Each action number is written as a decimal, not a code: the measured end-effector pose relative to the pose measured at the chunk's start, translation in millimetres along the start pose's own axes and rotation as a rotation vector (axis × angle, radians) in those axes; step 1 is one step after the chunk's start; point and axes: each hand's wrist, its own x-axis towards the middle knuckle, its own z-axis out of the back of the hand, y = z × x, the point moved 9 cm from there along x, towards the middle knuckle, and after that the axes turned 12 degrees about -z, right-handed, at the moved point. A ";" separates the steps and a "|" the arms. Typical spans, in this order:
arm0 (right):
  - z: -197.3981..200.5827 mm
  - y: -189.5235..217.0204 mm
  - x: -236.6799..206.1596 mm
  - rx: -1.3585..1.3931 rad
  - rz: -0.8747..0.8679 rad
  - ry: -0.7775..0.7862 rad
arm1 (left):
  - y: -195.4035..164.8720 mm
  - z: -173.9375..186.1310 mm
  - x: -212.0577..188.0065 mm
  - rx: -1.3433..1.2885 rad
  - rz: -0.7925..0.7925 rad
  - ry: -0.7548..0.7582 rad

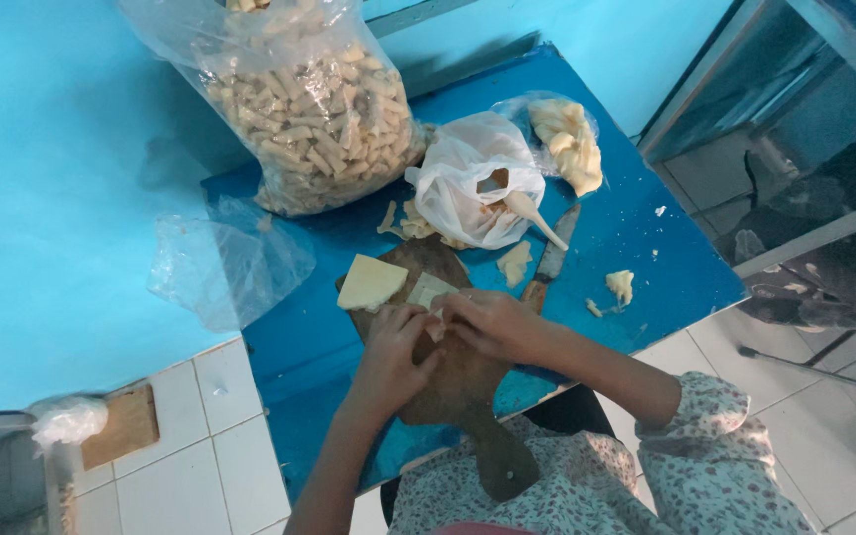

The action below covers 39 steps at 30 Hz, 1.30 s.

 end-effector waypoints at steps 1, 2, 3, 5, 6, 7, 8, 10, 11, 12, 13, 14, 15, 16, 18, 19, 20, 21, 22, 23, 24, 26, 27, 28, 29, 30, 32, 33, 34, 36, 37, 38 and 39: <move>-0.1 -5.8 1.3 0.040 -0.055 0.008 | 0.2 -0.9 -0.3 -0.014 0.001 0.010; -0.5 -11.4 2.1 0.081 -0.110 0.015 | -0.7 -0.3 -0.2 -0.005 -0.012 -0.003; -1.2 -16.6 2.4 0.121 -0.165 0.023 | -1.6 -0.6 -0.3 0.004 -0.026 -0.015; -3.1 -16.3 2.0 0.133 -0.161 0.044 | -1.0 -2.1 -1.0 0.020 -0.033 -0.047; -4.2 -16.1 1.7 0.139 -0.159 0.054 | 0.2 -3.3 -1.4 0.026 -0.027 -0.065; -2.1 -9.7 1.0 0.099 -0.083 0.030 | 1.3 -4.2 -2.2 0.033 -0.021 -0.084; -1.0 -3.2 -0.3 0.059 -0.007 0.007 | 2.4 -4.9 -3.6 0.026 -0.015 -0.105; 0.3 -0.5 0.2 0.042 0.042 -0.011 | 4.4 -5.9 -4.1 0.013 -0.001 -0.149; 0.0 -4.3 3.2 0.065 0.011 -0.006 | 6.7 -6.9 -4.0 0.017 0.016 -0.150; -0.9 -7.7 5.3 0.088 -0.020 -0.001 | 9.3 -7.7 -4.2 0.021 0.034 -0.152; -1.5 -12.9 7.8 0.107 -0.065 0.015 | 11.9 -7.9 -4.1 0.026 0.050 -0.154; -1.9 -18.2 10.5 0.127 -0.110 0.032 | 17.3 -8.8 -4.8 -0.013 0.096 -0.160; -3.0 -22.7 12.5 0.148 -0.155 0.051 | 22.8 -9.7 -5.7 -0.051 0.145 -0.167; -3.9 -23.8 13.9 0.172 -0.165 0.070 | 28.0 -10.7 -6.9 -0.090 0.192 -0.173; -6.4 -23.6 15.5 0.218 -0.184 0.107 | 22.9 -9.2 -2.0 -0.033 0.116 -0.177; -3.1 -18.8 15.7 0.163 -0.136 0.069 | 20.0 -8.2 0.4 -0.003 0.079 -0.179; -1.0 -12.8 14.9 0.108 -0.087 0.033 | 18.2 -6.2 0.8 0.017 0.068 -0.194; 1.6 -7.3 14.1 0.054 -0.038 -0.004 | 15.7 -4.2 1.1 0.037 0.057 -0.208; -0.3 -4.5 13.3 0.010 -0.010 0.022 | 13.1 -2.1 1.6 0.055 0.045 -0.223; -2.1 -1.9 11.9 -0.034 0.017 0.046 | 10.9 -0.6 2.2 0.058 0.035 -0.221; -4.1 0.1 10.7 -0.078 0.044 0.070 | 8.8 1.5 2.4 0.061 0.024 -0.220; -3.5 0.0 9.9 -0.017 0.054 0.096 | 6.0 4.8 3.6 0.064 0.006 -0.197; -3.2 -1.0 10.0 0.014 0.058 0.110 | 6.1 5.4 4.9 0.064 0.000 -0.174; -0.6 -3.0 11.2 0.033 0.046 0.083 | 5.8 5.1 5.9 0.063 -0.007 -0.151; 1.2 -5.2 13.1 0.052 0.034 0.055 | 4.5 6.4 6.5 0.074 -0.021 -0.153; 3.2 -6.7 14.6 0.069 0.023 0.026 | 2.7 7.8 6.9 0.085 -0.036 -0.156; -1.4 -18.0 18.7 0.118 -0.079 0.067 | 1.5 8.6 7.1 0.097 -0.053 -0.166; -3.9 -23.6 20.4 0.141 -0.130 0.088 | 1.5 8.4 7.4 0.096 -0.056 -0.173; -5.6 -28.2 21.7 0.168 -0.169 0.097 | 1.5 8.1 7.3 0.094 -0.058 -0.179; -9.2 -37.0 23.5 0.221 -0.248 0.110 | 6.6 6.3 7.4 0.124 -0.022 -0.152; -11.1 -37.6 23.7 0.223 -0.249 0.117 | 9.2 5.4 7.5 0.138 -0.003 -0.139; -12.4 -38.8 23.5 0.225 -0.250 0.124 | 11.2 4.6 8.4 0.144 0.009 -0.140; -13.9 -39.3 23.1 0.228 -0.252 0.132 | 12.7 4.0 8.6 0.150 0.022 -0.140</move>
